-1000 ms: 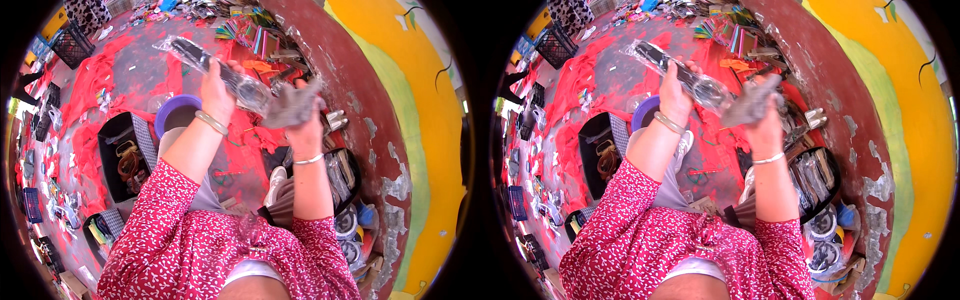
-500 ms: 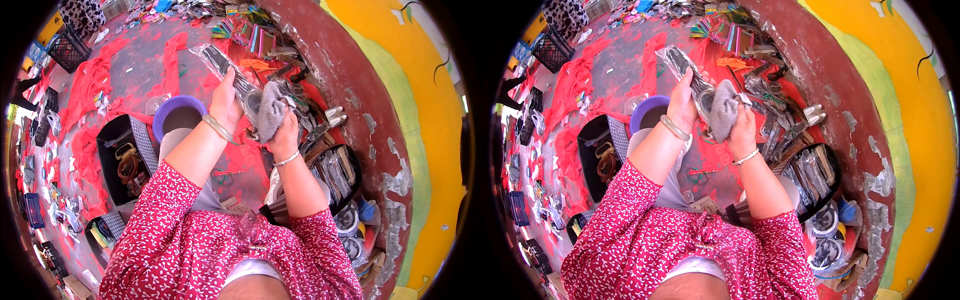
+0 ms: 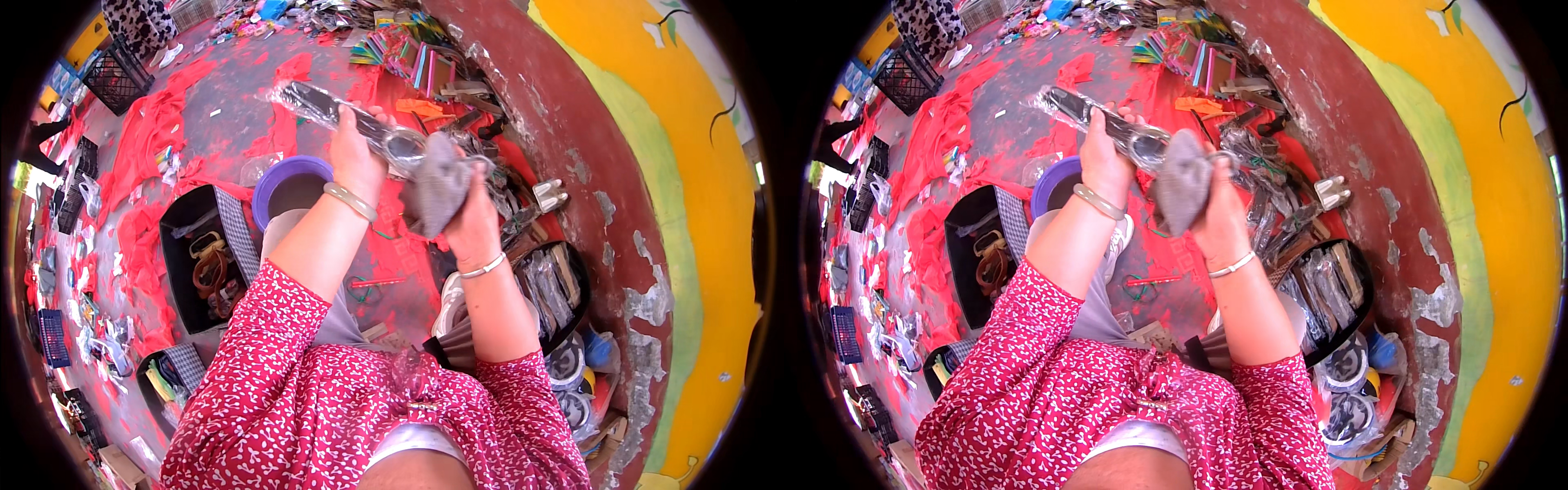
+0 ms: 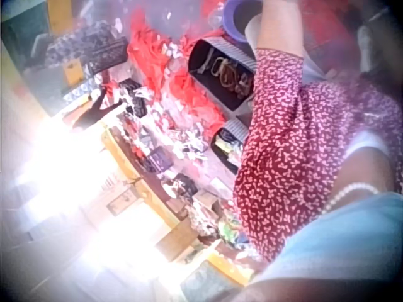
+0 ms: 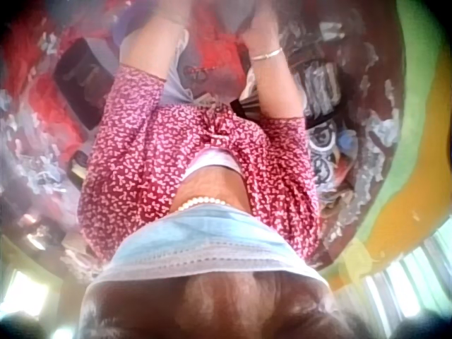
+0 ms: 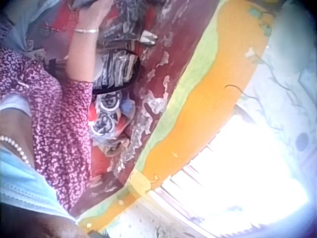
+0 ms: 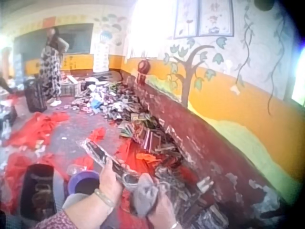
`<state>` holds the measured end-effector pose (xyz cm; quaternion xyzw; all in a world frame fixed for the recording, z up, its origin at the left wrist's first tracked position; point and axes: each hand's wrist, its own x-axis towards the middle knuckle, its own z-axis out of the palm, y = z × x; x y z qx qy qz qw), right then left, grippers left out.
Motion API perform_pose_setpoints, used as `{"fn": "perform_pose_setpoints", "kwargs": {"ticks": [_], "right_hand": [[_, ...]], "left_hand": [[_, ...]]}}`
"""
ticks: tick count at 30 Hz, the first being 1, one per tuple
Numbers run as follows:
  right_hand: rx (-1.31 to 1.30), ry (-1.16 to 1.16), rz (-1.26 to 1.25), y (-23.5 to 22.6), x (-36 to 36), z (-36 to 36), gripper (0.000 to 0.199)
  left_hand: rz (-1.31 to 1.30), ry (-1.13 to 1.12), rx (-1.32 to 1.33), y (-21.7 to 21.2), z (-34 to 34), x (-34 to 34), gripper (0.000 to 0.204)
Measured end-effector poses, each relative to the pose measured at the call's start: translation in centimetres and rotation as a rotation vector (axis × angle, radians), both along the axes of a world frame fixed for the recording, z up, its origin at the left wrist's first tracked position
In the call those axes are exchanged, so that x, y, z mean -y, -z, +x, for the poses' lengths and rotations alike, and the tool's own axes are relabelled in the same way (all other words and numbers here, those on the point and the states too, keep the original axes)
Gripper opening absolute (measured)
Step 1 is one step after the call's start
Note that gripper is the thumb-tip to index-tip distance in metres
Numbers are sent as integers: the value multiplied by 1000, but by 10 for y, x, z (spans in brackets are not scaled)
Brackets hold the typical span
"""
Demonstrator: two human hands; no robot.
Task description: The person takes long items inside plastic sleeves from a container, wipes each one with a cloth, and places them back into a container.
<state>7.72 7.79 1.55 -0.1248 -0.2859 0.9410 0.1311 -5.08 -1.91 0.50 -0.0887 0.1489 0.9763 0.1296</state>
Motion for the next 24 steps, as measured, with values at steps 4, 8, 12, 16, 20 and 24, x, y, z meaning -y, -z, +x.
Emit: {"fn": "perform_pose_setpoints", "kwargs": {"ticks": [4, 8, 12, 16, 20, 24], "right_hand": [[33, 36, 235, 22, 16, -4, 41], [-103, 8, 365, 15, 16, 2, 58], [-176, 35, 495, 13, 18, 1, 72], [-38, -7, 558, 12, 15, 1, 72], [139, -45, 548, 11, 2, 13, 68], [-2, -118, 177, 5, -46, 22, 41]], "left_hand": [[-57, 12, -76, -3, 13, -7, 24], [-8, 38, -33, -5, 8, -1, 24], [-42, 39, -41, -10, 7, 2, 24], [-43, 17, -81, -5, 1, 5, 24], [-71, -125, -91, -12, -18, 19, 26], [-38, -138, -136, -11, -32, 33, 27]]}}
